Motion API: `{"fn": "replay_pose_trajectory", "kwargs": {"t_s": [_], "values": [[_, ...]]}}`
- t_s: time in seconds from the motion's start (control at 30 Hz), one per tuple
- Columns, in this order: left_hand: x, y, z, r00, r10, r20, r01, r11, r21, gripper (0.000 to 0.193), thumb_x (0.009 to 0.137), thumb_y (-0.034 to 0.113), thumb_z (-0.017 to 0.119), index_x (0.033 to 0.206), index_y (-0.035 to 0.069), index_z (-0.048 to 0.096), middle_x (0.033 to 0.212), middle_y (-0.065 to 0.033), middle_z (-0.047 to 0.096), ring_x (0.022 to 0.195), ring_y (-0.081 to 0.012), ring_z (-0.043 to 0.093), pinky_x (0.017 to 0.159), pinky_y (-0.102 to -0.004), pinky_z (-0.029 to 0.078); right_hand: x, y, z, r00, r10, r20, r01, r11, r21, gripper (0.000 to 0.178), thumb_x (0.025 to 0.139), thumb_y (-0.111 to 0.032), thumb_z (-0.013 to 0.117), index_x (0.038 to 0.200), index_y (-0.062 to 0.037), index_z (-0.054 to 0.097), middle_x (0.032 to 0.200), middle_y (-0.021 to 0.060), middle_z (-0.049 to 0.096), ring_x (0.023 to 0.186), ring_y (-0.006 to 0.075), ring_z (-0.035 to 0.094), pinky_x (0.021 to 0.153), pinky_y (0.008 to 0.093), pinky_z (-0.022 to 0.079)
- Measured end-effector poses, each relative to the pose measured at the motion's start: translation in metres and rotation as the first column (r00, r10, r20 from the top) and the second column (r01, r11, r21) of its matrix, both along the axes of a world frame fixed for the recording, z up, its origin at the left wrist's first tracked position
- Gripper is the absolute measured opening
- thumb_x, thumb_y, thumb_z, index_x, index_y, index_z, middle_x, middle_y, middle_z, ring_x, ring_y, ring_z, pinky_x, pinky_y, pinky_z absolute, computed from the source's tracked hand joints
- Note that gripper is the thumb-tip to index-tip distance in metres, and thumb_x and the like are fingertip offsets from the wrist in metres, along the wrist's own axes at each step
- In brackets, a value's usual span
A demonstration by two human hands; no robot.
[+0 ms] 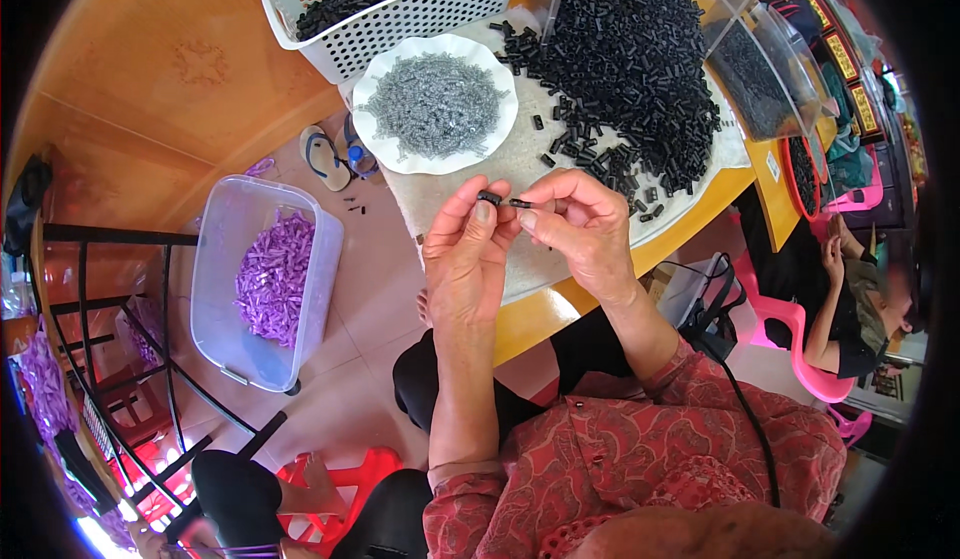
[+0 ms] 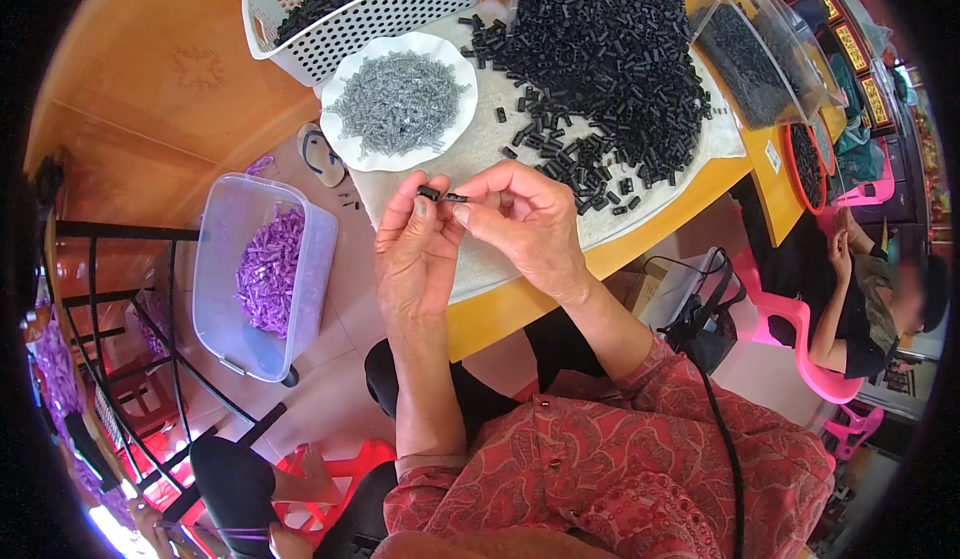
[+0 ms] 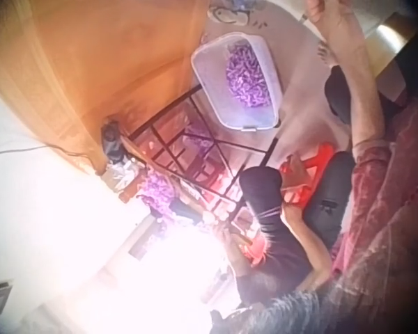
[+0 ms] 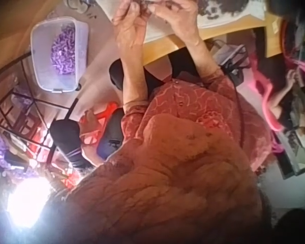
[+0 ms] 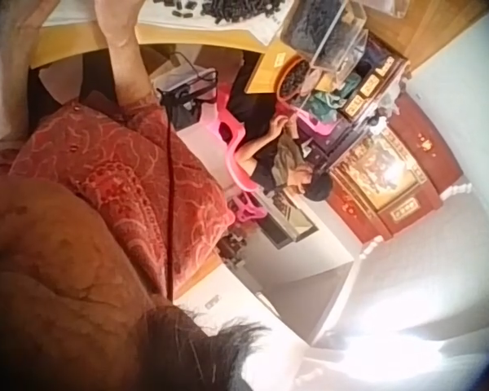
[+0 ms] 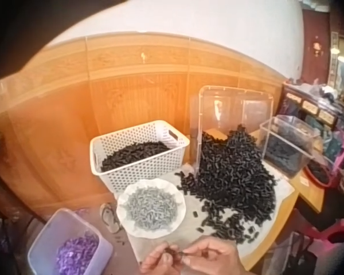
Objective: The person assembles small plastic components by hand, repeatedly picking pieces from the table and fitting them together.
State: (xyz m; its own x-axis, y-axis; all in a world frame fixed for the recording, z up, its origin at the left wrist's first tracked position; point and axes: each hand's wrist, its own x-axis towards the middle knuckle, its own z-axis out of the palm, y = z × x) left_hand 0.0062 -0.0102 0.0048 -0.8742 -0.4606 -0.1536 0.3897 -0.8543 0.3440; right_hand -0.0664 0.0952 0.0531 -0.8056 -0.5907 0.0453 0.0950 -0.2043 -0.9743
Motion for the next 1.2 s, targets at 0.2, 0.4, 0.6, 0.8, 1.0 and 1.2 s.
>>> {"fn": "replay_pose_trajectory", "kwargs": {"t_s": [0.2,0.4,0.6,0.8,1.0,1.2], "values": [[-0.0005,0.0012,0.0013,1.000,0.022,-0.005,-0.021,1.000,0.008,0.027,0.089,0.000,0.058,0.116,0.004,0.062,0.110,-0.0136,0.065,0.092,-0.0195,0.063,0.084,-0.0373,0.052,-0.0003,-0.0061,-0.0070,0.999,-0.002,-0.044,0.001,1.000,-0.013,0.014,0.081,0.007,0.065,0.094,0.0019,0.063,0.083,-0.0009,0.060,0.072,0.0006,0.051,0.062,0.0163,0.040],[-0.0010,0.0018,0.0011,0.999,0.040,-0.005,-0.040,0.999,0.001,0.026,0.089,0.001,0.060,0.115,0.004,0.062,0.109,-0.0138,0.065,0.094,-0.0196,0.062,0.084,-0.0364,0.052,0.0020,-0.0103,-0.0022,1.000,-0.014,-0.018,0.014,1.000,-0.018,0.014,0.081,0.007,0.066,0.094,0.0021,0.064,0.087,0.0008,0.063,0.073,0.0008,0.051,0.063,0.0163,0.041],[-0.0007,0.0014,0.0030,0.999,0.038,0.009,-0.038,0.999,-0.003,0.026,0.088,0.000,0.060,0.114,0.004,0.063,0.108,-0.0130,0.065,0.095,-0.0191,0.062,0.084,-0.0348,0.051,0.0000,-0.0079,-0.0065,0.999,-0.004,-0.035,0.005,1.000,0.004,0.013,0.081,0.007,0.066,0.092,0.0013,0.064,0.089,0.0017,0.063,0.073,0.0021,0.052,0.064,0.0173,0.042],[-0.0013,0.0018,0.0016,0.999,0.038,0.006,-0.037,0.999,-0.035,0.025,0.088,0.000,0.060,0.113,0.004,0.064,0.105,-0.0120,0.066,0.096,-0.0184,0.062,0.084,-0.0330,0.051,-0.0010,-0.0083,-0.0070,0.955,-0.029,-0.294,0.043,0.998,0.039,0.015,0.077,0.010,0.066,0.089,0.0019,0.063,0.089,0.0035,0.061,0.071,0.0049,0.054,0.063,0.0180,0.043],[0.0000,0.0015,0.0015,0.999,0.033,0.006,-0.032,0.996,-0.087,0.026,0.088,0.000,0.060,0.113,0.004,0.064,0.104,-0.0118,0.066,0.093,-0.0169,0.062,0.084,-0.0315,0.050,-0.0029,-0.0109,-0.0032,0.841,-0.065,-0.538,0.136,0.986,0.093,0.014,0.074,0.010,0.065,0.083,0.0003,0.064,0.084,0.0063,0.062,0.068,0.0078,0.057,0.058,0.0212,0.047],[-0.0022,0.0068,0.0026,0.998,0.060,0.019,-0.057,0.990,-0.132,0.026,0.088,0.001,0.061,0.114,0.004,0.064,0.105,-0.0110,0.067,0.094,-0.0174,0.062,0.084,-0.0315,0.050,0.0016,-0.0108,-0.0024,0.728,-0.117,-0.676,0.244,0.965,0.096,0.015,0.071,0.011,0.065,0.081,0.0008,0.063,0.080,0.0080,0.061,0.063,0.0092,0.057,0.053,0.0218,0.046]]}}
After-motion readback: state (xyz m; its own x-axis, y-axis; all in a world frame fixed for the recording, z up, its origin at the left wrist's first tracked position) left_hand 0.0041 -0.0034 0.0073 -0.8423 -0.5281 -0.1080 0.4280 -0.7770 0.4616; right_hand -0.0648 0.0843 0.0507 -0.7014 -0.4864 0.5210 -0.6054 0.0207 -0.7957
